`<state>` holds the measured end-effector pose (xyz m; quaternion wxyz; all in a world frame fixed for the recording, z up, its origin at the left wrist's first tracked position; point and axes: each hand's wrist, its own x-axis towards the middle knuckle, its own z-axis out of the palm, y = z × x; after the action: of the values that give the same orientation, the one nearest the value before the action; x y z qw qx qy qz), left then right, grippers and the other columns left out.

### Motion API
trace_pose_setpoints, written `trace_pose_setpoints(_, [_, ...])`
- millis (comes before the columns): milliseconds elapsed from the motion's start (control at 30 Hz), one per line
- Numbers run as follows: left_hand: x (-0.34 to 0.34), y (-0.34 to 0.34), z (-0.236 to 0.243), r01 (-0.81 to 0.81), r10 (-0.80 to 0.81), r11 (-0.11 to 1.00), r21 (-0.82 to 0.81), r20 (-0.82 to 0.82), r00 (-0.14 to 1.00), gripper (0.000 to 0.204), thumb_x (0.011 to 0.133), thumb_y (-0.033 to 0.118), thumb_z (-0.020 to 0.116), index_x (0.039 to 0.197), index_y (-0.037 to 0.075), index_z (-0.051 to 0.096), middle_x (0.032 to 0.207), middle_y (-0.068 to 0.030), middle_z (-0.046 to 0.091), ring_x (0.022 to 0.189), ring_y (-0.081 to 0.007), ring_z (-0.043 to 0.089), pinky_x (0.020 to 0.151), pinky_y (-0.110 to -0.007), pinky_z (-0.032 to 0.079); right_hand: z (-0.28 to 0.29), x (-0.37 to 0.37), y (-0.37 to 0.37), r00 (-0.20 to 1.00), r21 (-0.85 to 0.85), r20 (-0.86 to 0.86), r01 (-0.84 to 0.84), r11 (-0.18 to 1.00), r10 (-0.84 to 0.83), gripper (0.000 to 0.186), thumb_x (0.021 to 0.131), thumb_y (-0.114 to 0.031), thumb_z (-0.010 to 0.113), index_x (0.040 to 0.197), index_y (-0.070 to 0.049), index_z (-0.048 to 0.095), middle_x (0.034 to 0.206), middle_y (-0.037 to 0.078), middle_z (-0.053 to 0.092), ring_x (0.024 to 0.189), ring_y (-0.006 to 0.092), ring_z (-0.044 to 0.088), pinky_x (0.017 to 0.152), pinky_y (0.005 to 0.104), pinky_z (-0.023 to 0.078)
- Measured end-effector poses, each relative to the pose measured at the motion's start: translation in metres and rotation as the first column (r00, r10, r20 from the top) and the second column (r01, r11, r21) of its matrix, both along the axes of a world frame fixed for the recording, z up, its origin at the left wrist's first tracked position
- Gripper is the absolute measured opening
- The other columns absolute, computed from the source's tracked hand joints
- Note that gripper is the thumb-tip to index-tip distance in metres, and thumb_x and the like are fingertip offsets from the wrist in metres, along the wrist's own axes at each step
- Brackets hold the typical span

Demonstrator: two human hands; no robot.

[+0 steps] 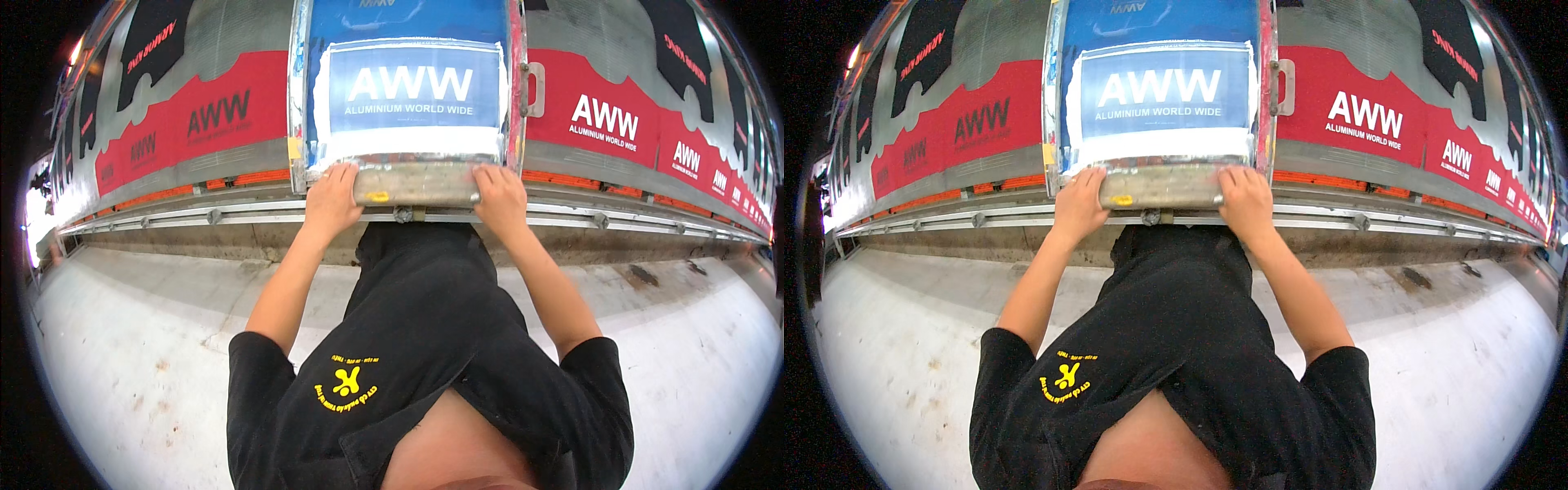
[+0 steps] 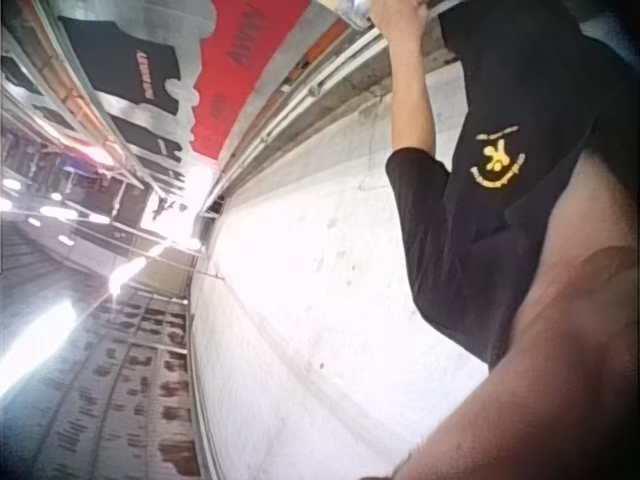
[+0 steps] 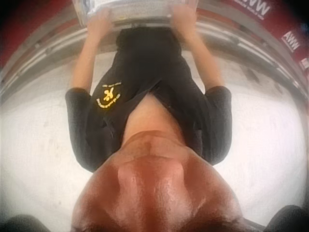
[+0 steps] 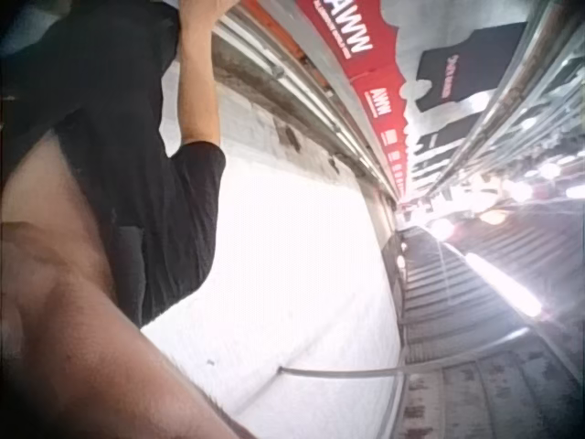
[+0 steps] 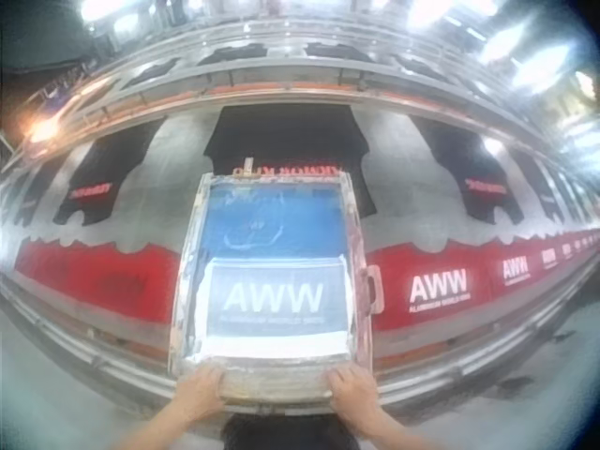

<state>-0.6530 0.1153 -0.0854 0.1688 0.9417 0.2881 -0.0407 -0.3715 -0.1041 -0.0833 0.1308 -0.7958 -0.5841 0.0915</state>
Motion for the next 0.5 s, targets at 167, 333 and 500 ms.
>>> trace_pose_setpoints(167, [0.045,0.051,0.07,0.017,-0.129,0.967,-0.254,-0.432,0.892,0.054,0.077,0.032,0.084,0.123,0.008,0.071,0.116,-0.0152,0.074,0.111,-0.0365,0.069,0.092,-0.047,0.057,0.041,0.023,0.02,0.99,-0.056,-0.14,-0.043,0.997,0.035,0.036,0.068,-0.01,0.078,0.103,-0.014,0.073,0.098,0.004,0.07,0.094,0.0273,0.067,0.083,0.0417,0.054])
trace_pose_setpoints(333, [0.121,0.163,0.046,0.054,-0.123,0.978,-0.201,-0.348,0.929,0.055,0.088,0.062,0.073,0.104,0.01,0.079,0.091,-0.0182,0.077,0.089,-0.0388,0.075,0.08,-0.051,0.059,0.027,0.099,0.125,1.0,-0.006,0.005,-0.007,1.0,0.007,0.023,0.082,-0.029,0.08,0.099,-0.014,0.076,0.091,0.007,0.072,0.09,0.0306,0.07,0.078,0.0462,0.056])
trace_pose_setpoints(500, [0.192,0.266,0.02,0.182,-0.18,0.983,-0.012,-0.211,0.961,0.055,0.087,0.06,0.073,0.087,0.006,0.081,0.08,-0.02,0.075,0.08,-0.0385,0.075,0.076,-0.048,0.06,0.012,0.178,0.24,0.996,-0.196,0.085,0.057,0.979,-0.041,0.036,0.09,-0.047,0.076,0.106,-0.014,0.076,0.098,0.011,0.076,0.094,0.0341,0.072,0.081,0.0471,0.056])
